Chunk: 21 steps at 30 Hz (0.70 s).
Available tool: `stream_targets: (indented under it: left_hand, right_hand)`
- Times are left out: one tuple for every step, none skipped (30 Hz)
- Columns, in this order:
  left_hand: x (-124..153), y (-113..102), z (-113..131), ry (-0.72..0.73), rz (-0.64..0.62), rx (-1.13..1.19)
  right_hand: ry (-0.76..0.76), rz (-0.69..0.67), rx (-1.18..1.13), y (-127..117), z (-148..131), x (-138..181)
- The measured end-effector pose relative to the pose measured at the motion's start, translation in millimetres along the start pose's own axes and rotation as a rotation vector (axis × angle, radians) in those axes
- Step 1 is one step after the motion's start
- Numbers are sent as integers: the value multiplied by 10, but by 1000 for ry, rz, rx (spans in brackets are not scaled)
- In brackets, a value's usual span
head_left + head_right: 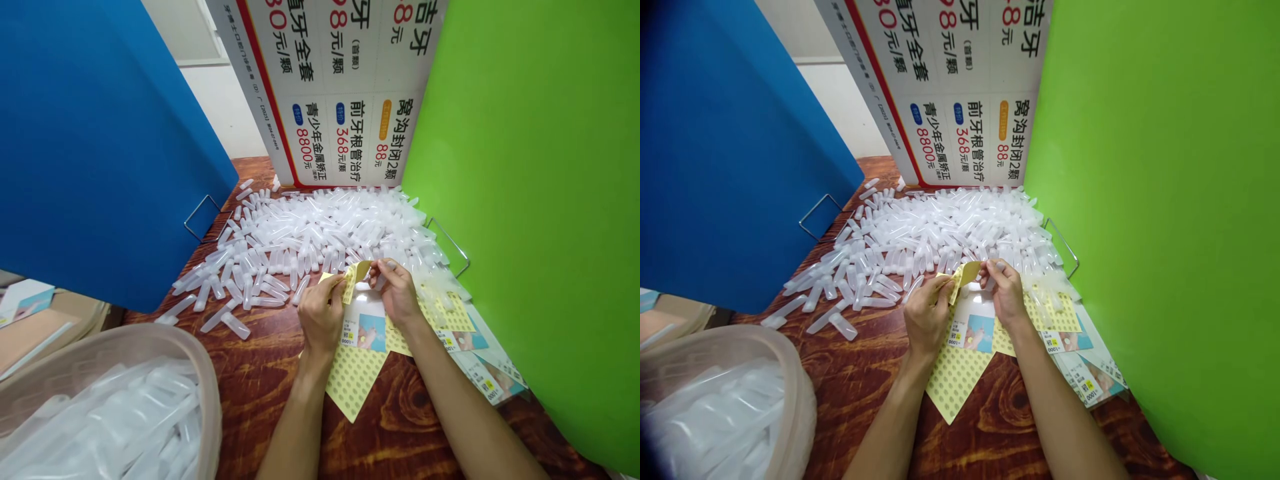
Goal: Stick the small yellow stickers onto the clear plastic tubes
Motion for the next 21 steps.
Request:
stream_targets:
  left_hand:
    - [-2,-9,6,7,7,-8]
    - [-5,-18,15,18,16,-16]
    - [-8,-27,24,28,23,-23]
    - [-11,-33,33,37,27,-30]
    - [-14,-36,41,44,29,-37]
    - [-16,-38,48,51,28,-45]
    - [-19,-41,55,56,27,-54]
    - [-21,-44,61,61,28,-61]
    - [-23,-48,66,64,30,-65]
    - [-24,-51,70,67,33,-65]
    - [-25,-53,74,69,35,-62]
    - [-26,-54,77,70,37,-56]
    - [-27,-54,79,71,37,-51]
    - [-29,-52,81,71,36,-50]
    - [-31,-49,84,70,32,-52]
    - [-34,-46,88,70,28,-56]
    - [-39,-42,94,70,23,-57]
    - [-44,-37,100,71,18,-57]
    - [-50,-32,108,73,13,-54]
    - [-56,-27,116,74,6,-49]
    - [-62,-21,122,74,-1,-45]
  right_hand:
    - [1,-1,-4,0,2,-2]
    - [2,-2,-6,1,5,-3]
    - [3,-4,-4,3,6,-4]
    - [2,-4,-1,3,7,-5]
    - [1,-5,3,3,7,-4]
    - [-2,-4,8,1,5,-3]
    - [-6,-3,12,-1,3,-2]
    - [-9,-2,16,-4,3,0]
    - [-9,-2,20,-7,4,0]
    - [-8,-2,23,-9,7,0]
    - [-6,-4,27,-10,11,0]
    - [-4,-6,28,-10,14,-1]
    - [-4,-9,29,-8,15,-1]
    - [-5,-11,31,-5,13,-2]
    - [-8,-12,33,-3,10,-1]
    - [-11,-11,35,-3,6,0]
    - [-12,-7,39,-4,2,1]
    - [-12,-4,44,-6,0,3]
    - [-9,-3,55,-4,0,6]
    - [-3,-8,76,4,4,11]
    - [4,-21,113,22,9,18]
Point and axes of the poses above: each hand's wrist, its own x-axis away from the middle knuckle, its own y-axis out of the palm, z = x × y, the point moved 9 cm from there along -x, towards the middle knuckle, and after that the axes turned 13 degrees about y, right-handed, at the moved point
